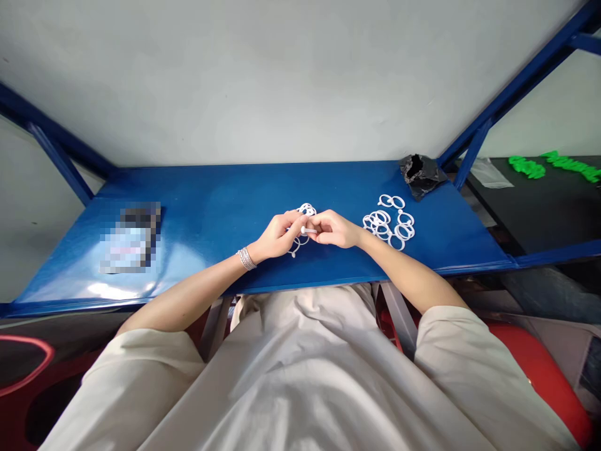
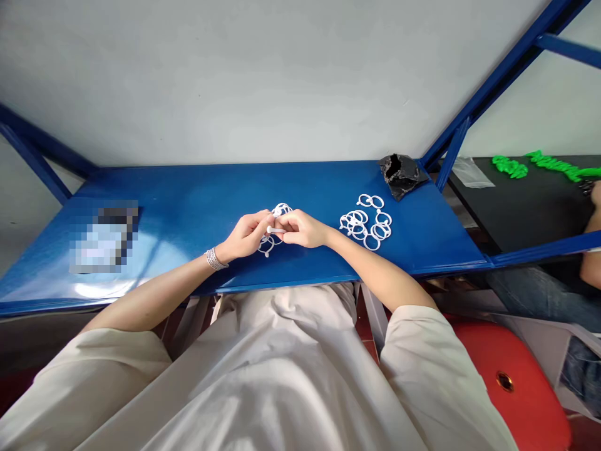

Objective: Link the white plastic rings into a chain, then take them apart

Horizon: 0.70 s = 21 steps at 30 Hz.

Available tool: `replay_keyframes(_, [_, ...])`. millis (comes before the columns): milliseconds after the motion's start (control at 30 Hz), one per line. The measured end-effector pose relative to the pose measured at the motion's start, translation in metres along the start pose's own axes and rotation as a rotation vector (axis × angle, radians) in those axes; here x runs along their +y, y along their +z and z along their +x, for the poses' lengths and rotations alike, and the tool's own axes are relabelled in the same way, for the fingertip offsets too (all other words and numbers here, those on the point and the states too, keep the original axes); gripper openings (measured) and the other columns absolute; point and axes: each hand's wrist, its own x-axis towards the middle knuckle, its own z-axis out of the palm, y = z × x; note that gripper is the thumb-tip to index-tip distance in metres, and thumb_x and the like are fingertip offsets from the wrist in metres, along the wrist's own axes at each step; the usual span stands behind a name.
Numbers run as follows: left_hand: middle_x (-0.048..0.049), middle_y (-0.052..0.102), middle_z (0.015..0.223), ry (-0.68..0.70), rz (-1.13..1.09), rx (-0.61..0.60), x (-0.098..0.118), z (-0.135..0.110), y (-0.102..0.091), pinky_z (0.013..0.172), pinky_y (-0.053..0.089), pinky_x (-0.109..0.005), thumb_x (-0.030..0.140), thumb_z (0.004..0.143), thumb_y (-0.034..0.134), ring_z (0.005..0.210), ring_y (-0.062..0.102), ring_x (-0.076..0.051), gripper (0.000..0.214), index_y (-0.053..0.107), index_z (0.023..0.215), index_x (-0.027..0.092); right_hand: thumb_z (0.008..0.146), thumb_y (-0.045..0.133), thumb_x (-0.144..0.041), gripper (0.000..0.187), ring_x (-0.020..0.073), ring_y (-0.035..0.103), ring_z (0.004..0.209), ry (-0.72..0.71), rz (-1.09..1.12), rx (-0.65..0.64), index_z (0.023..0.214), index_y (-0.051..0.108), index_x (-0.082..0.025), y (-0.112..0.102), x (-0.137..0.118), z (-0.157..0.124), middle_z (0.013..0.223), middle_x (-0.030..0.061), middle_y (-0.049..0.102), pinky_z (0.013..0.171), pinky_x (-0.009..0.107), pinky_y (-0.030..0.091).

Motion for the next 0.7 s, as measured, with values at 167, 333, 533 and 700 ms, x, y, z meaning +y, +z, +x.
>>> replay_keyframes(167, [-0.0005,0.052,0.064,-0.082,-0.053,-0.037,0.004,0.000,0.004,0.064,0.041,-0.030,0.078,0.102,0.042,0.061,0.044,-0.013,0.070,0.049,0.065,0.019,0.092,0.075,-0.046,0.054,0.0054,0.030,0.048,-0.017,0.132,0.041,0.059,0.042,-0.020,0.009,0.010,0.003,0.053,-0.0080,0.035,0.047,0.023,0.024])
replay_keyframes(333, [0.0006,0.045,0.060,-0.125,-0.246,-0.004,0.000,0.003,0.002,0.062,0.039,-0.030,0.079,0.098,0.051,0.059,0.039,-0.012,0.071,0.045,0.060,0.019,0.092,0.077,-0.060,0.058,0.0062,0.033,0.044,-0.021,0.262,0.052,0.062,0.048,-0.019,0.013,0.015,0.006,0.050,-0.0079,0.038,0.045,0.023,0.028])
replay_keyframes(533, [-0.0025,0.065,0.069,-0.112,-0.295,0.171,-0.014,0.005,0.000,0.073,0.049,-0.031,0.072,0.098,0.060,0.068,0.059,-0.015,0.059,0.063,0.074,0.018,0.098,0.069,-0.060,0.047,0.0101,0.052,0.062,-0.110,-0.169,0.347,0.085,0.072,-0.015,0.003,0.006,0.005,0.087,0.0039,0.061,0.055,0.024,0.044])
replay_keyframes(700, [-0.0029,0.070,0.073,-0.106,-0.237,0.300,-0.015,0.004,0.001,0.077,0.054,-0.032,0.071,0.099,0.059,0.071,0.065,-0.016,0.055,0.066,0.085,0.019,0.099,0.065,-0.067,0.053,0.0094,0.046,0.054,-0.040,-0.168,0.318,0.082,0.065,-0.017,0.000,0.007,0.005,0.066,-0.0023,0.053,0.051,0.023,0.037])
